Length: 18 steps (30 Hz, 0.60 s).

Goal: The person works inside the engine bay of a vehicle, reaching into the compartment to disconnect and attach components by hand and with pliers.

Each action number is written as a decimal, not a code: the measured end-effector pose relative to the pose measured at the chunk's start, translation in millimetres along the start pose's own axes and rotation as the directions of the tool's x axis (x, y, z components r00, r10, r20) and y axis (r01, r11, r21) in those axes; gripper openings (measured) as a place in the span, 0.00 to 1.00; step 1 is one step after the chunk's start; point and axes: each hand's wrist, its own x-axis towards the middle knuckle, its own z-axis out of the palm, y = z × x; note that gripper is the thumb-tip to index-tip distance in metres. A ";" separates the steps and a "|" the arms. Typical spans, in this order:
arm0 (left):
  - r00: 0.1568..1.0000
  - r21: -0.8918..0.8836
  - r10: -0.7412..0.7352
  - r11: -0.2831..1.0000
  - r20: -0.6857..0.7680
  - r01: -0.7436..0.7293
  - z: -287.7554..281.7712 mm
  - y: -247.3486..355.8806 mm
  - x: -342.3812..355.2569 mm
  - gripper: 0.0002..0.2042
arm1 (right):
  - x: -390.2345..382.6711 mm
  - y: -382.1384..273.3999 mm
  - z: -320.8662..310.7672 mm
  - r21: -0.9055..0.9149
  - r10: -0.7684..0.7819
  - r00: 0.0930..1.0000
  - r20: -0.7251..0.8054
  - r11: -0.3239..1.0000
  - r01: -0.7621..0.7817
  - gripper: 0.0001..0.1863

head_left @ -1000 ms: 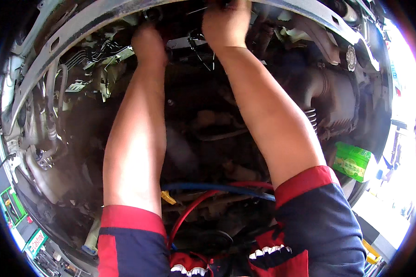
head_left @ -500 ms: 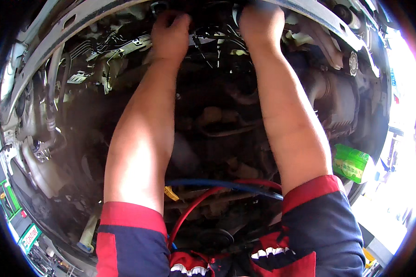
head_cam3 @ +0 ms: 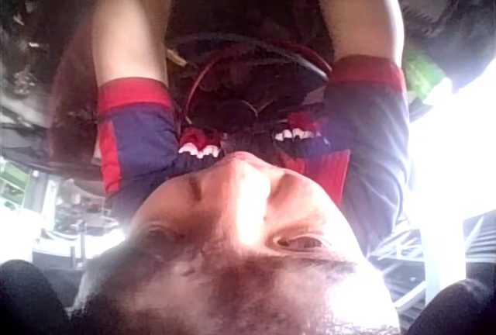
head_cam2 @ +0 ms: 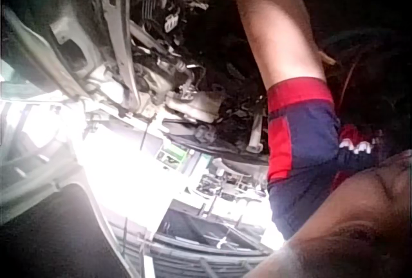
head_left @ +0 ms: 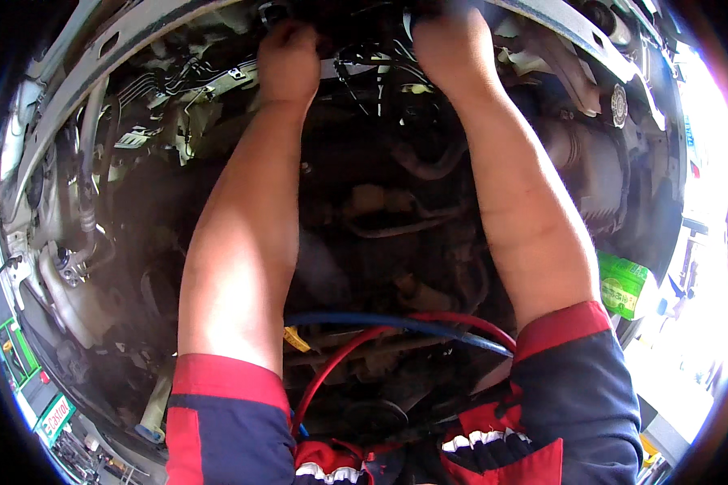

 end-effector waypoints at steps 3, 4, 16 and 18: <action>0.998 -0.025 0.036 0.999 0.041 -0.035 -2.2 -8.0 8.9 0.10 | 5.8 2.8 -0.4 -0.082 -0.122 0.979 -0.161 0.991 0.110 0.17; 0.997 -0.012 0.060 0.998 0.049 -0.060 -1.8 -9.9 10.0 0.10 | 7.2 4.9 -2.4 0.149 -0.068 0.978 -0.198 0.984 0.099 0.17; 0.960 0.343 0.122 0.917 0.252 -0.206 7.5 11.0 -12.2 0.14 | 8.4 20.5 1.6 -0.185 -0.237 0.847 0.475 0.915 0.360 0.16; 0.947 0.280 0.125 0.936 0.296 -0.211 11.9 16.1 -14.9 0.17 | 10.5 20.2 5.4 -0.184 -0.207 0.886 0.414 0.934 0.305 0.15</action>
